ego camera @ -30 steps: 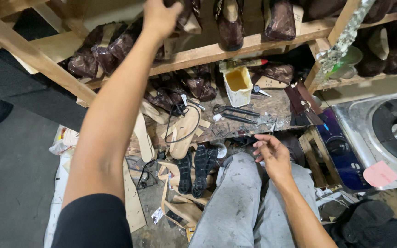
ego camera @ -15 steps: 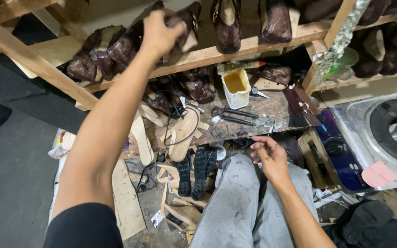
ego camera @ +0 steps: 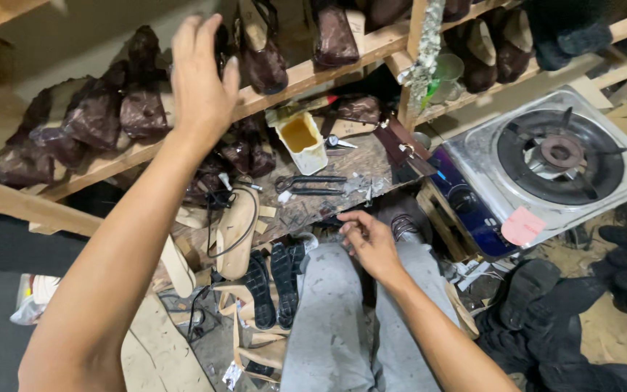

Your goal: The person sits on the floor and presses the edge of a shoe upper against its sole using a curved plastic pressing tool, working around the shoe. They then spread glue on the sole of the shoe and press a rubber outsole onto it, aligning the two by hand.

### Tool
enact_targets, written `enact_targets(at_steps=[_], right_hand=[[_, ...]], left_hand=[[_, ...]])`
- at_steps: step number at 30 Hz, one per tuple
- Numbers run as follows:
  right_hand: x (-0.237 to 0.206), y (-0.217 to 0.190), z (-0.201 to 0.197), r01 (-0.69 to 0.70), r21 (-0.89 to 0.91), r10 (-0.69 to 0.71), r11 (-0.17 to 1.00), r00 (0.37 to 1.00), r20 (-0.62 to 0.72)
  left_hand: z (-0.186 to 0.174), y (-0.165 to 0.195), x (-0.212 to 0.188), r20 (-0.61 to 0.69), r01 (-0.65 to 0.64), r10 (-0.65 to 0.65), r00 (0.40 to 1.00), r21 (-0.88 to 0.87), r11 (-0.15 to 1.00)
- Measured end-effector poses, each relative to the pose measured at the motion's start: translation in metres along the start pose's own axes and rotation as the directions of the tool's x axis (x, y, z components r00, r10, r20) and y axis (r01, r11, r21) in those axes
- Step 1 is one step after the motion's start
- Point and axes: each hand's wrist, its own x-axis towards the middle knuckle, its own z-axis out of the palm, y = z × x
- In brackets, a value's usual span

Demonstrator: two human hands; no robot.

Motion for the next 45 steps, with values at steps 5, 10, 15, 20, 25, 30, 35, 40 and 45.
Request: enact_targets(at_steps=[5, 10, 15, 20, 25, 30, 35, 40, 45], right_hand=[[0.000, -0.004, 0.002, -0.005, -0.050, 0.006, 0.999, 1.000, 0.014], [0.000, -0.007, 0.000, -0.018, -0.054, 0.019, 0.998, 1.000, 0.014], [-0.001, -0.008, -0.004, -0.062, -0.030, 0.063, 0.998, 0.998, 0.016], [-0.001, -0.009, -0.004, -0.048, -0.015, 0.049, 0.999, 0.998, 0.025], [0.000, -0.008, -0.003, -0.079, -0.045, 0.080, 0.996, 0.997, 0.013], [-0.001, -0.011, -0.006, -0.060, -0.054, 0.060, 0.997, 0.998, 0.004], [0.000, -0.016, -0.008, -0.083, -0.097, 0.081, 0.992, 0.997, -0.020], [0.000, -0.013, -0.008, -0.076, -0.130, 0.074, 0.989, 0.997, -0.018], [-0.001, -0.007, -0.008, -0.022, -0.184, 0.024, 0.983, 1.000, 0.011]], left_hand=[[0.054, 0.006, 0.023, 0.037, 0.221, -0.218, 0.975, -0.222, 0.950], [0.083, 0.024, 0.039, 0.167, 0.558, -0.532, 0.830, -0.229, 0.798], [0.085, 0.034, 0.038, 0.084, 0.523, -0.521, 0.850, -0.261, 0.811], [0.081, 0.031, 0.039, 0.011, 0.481, -0.497, 0.867, -0.277, 0.832], [0.081, 0.029, 0.042, 0.210, 0.577, -0.538, 0.817, -0.296, 0.761], [0.059, 0.027, 0.023, 0.226, 0.488, -0.433, 0.873, -0.437, 0.756], [0.009, 0.062, -0.073, 0.128, 0.381, -0.387, 0.913, -0.604, 0.700], [-0.019, 0.145, -0.224, 0.427, 0.686, -0.542, 0.724, -0.530, 0.499], [-0.032, 0.241, -0.315, 0.364, 0.542, -0.434, 0.824, -0.285, 0.790]])
